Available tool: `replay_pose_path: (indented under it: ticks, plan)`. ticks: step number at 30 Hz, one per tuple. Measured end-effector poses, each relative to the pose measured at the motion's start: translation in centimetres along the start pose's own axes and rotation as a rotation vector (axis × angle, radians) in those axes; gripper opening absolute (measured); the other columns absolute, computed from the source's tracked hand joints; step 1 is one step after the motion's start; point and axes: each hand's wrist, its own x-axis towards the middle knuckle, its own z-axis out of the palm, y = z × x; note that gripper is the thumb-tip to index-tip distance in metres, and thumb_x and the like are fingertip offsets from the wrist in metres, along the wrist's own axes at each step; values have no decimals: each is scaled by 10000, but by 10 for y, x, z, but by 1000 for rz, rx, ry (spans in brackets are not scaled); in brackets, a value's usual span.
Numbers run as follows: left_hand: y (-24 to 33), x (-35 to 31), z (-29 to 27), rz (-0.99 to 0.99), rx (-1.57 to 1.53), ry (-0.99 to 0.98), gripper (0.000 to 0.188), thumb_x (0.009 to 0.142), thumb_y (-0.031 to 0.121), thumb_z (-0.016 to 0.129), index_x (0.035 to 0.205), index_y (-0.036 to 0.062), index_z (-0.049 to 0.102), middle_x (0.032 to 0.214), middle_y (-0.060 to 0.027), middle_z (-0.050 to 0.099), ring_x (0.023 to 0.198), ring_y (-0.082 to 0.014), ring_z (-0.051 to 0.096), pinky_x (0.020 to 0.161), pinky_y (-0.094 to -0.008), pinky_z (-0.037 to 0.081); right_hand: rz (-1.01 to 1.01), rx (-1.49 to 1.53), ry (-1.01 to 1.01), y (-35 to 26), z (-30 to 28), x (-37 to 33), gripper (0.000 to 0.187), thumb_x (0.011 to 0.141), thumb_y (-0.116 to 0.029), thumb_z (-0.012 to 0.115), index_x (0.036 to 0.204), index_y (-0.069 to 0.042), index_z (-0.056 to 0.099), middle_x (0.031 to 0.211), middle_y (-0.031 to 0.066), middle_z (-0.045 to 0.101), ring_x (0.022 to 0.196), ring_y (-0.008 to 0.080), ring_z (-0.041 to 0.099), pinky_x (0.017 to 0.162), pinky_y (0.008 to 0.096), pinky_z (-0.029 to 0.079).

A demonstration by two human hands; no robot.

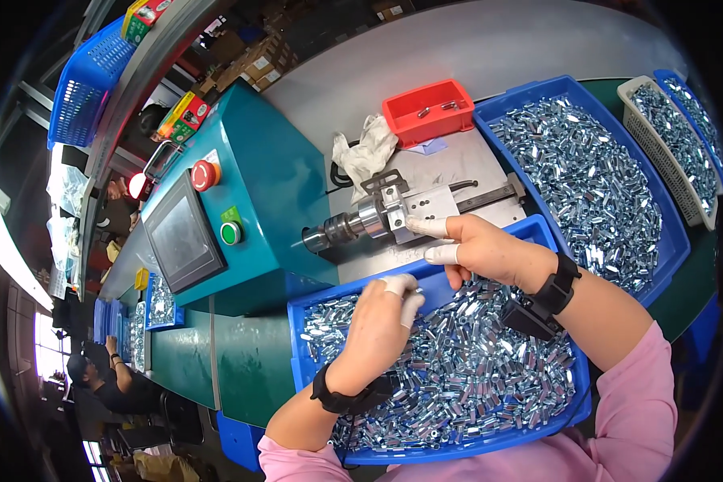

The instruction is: The person picks up a metal part from a blue bin, inserts it into the machine, and presses a green button. After the machine finishes, the person removes the part and places it into a different blue bin.

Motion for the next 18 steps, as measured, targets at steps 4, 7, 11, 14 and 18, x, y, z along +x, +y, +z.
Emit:
replay_pose_path:
  ticks: [4,7,11,14,18]
  plan:
    - [-21,10,-40,119,88,662,152,875,36,557,1021,-4,546,1027,-149,569,930,-300,538,836,-361,438,10,-98,49,-5,-3,-2,487,882,-123,575,1351,-73,454,767,55,610,508,95,547,473,221,420]
    - [-48,12,-65,88,103,907,163,891,28,539,1048,-11,524,1089,-163,555,960,-295,529,861,-355,434,11,-141,84,-8,0,-1,459,880,-124,581,1325,-66,485,767,58,615,502,99,549,472,226,424]
    - [-70,14,-73,39,130,1019,186,900,33,530,1080,-10,503,1158,-178,543,967,-296,526,864,-350,436,-5,-159,145,-12,4,1,382,883,-131,583,1254,-48,549,744,49,616,486,95,547,462,228,426]
    - [-80,14,-77,87,273,1029,195,900,31,527,1089,-6,496,1179,-176,546,959,-292,526,856,-344,440,-20,-194,201,-18,5,2,303,892,-146,580,1175,-41,611,715,24,608,475,80,539,453,220,423]
    - [-82,19,-72,121,315,996,193,903,34,520,1091,-1,493,1183,-158,563,929,-275,518,840,-340,434,69,-351,369,-44,-8,9,259,891,-241,591,995,-18,674,613,22,588,479,101,555,461,224,427]
